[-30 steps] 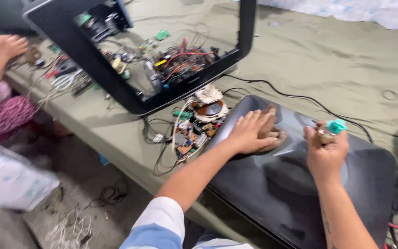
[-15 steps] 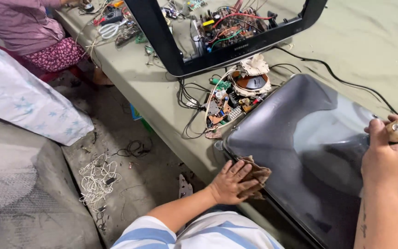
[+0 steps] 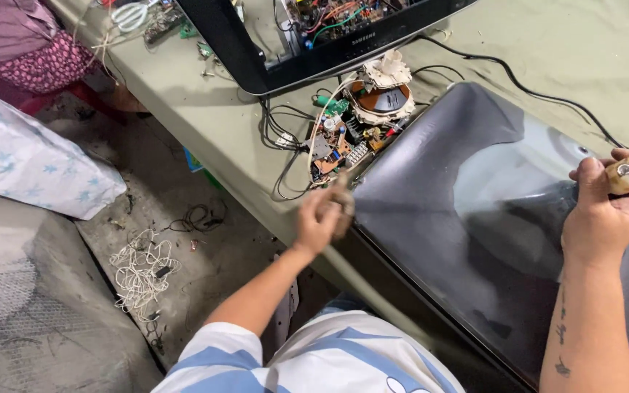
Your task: Cleaning a CRT tube with a cloth and handling electronic components
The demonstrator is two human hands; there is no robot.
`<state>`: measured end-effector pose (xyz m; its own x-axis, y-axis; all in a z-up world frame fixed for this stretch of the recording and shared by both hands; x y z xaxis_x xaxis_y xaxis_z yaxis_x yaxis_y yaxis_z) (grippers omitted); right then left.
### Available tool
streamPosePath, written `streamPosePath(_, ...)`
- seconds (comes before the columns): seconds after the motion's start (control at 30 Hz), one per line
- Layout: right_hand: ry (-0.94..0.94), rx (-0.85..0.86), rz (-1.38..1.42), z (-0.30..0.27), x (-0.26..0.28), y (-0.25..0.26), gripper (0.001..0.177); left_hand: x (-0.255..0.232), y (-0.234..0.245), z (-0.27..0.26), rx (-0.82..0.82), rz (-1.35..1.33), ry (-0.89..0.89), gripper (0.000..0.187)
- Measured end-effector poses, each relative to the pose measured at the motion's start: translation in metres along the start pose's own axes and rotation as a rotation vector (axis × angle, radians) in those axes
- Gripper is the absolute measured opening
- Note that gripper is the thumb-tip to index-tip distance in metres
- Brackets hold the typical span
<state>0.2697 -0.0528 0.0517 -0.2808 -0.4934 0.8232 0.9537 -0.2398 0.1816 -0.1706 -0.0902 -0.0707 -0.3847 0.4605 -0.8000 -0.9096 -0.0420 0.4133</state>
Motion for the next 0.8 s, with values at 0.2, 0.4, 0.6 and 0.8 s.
streamPosePath(0.2, -0.082, -0.016, -0.047, -0.004, 0.002, -0.002, 0.02, 0.053, 0.066, -0.019, -0.04, 0.407, 0.504, 0.035)
streamPosePath(0.4, -0.132, 0.005, -0.003, -0.004, -0.009, 0.001, 0.023, 0.004, 0.042, -0.003, 0.1, -0.108, 0.879, 0.056)
streamPosePath(0.6, -0.347, 0.125, -0.406, -0.011, -0.019, 0.005, 0.033, 0.059, -0.005, -0.017, 0.167, -0.643, 0.847, 0.046)
streamPosePath(0.8, -0.339, 0.048, -0.335, -0.016, -0.069, 0.02, 0.031, 0.062, -0.008, -0.006, 0.126, -0.373, 0.82, 0.037)
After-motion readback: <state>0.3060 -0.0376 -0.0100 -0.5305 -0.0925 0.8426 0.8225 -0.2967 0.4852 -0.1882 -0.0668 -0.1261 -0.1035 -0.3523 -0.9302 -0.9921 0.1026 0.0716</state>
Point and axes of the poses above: each hand's wrist, its own z-axis towards the middle knuckle, its own y-axis out of the back of the hand, x = y × z, the point moved 6 cm from there along z, towards the middle knuckle, and after that the axes turned 15 degrees about x, right-handed, at the moved point
